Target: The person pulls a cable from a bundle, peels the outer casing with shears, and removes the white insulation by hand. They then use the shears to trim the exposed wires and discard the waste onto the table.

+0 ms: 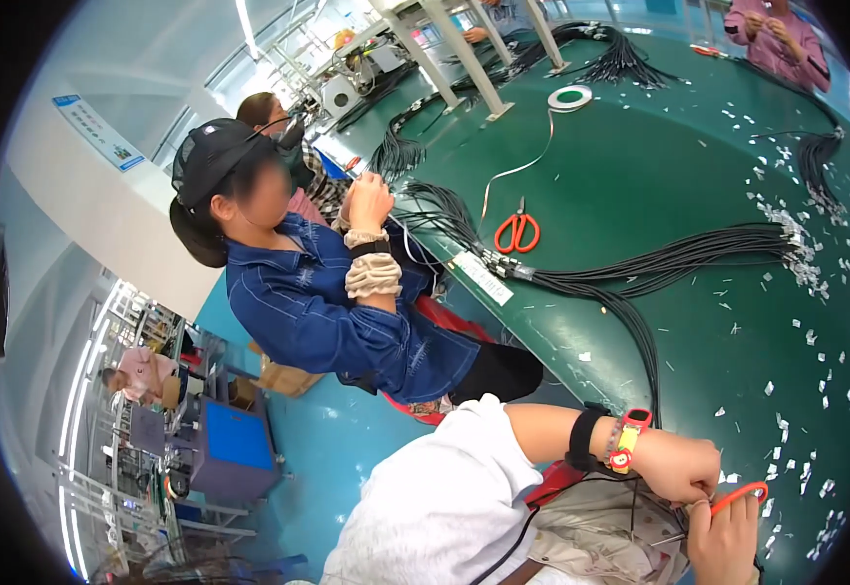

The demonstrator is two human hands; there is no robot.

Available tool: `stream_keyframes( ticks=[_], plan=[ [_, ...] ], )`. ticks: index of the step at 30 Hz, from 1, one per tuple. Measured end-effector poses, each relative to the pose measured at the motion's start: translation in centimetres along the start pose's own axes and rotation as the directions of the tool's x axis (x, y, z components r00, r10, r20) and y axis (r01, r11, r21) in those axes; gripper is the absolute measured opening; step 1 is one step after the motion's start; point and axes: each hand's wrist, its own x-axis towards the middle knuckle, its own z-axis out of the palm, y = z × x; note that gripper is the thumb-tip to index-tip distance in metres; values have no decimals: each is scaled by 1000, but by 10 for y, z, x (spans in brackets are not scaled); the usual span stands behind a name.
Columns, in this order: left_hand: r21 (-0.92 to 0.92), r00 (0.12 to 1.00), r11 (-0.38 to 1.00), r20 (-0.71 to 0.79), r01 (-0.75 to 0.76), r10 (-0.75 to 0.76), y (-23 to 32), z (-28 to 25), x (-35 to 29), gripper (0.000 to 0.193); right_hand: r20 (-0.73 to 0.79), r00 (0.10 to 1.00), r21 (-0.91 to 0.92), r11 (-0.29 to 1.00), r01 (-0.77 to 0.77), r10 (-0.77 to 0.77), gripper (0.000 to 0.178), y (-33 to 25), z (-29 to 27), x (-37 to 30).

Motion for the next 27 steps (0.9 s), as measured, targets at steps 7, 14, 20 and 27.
stream_keyframes(
  ticks=[7,14,20,27],
  plan=[
    [37,998,999,-58,-19,21,-2,-4,4,17,-28,997,-166,984,60,-66,12,10,1,5],
    [194,968,964,-134,-183,211,3,7,-6,15,282,926,610,698,-375,251,20,37,-7,9],
    [591,937,790,-159,-162,311,9,22,-13,7,435,870,689,535,-488,233,27,41,-13,1],
    [813,692,475,-128,-337,710,18,5,-14,17,596,801,751,-386,-536,48,31,60,-4,7]
  ],
)
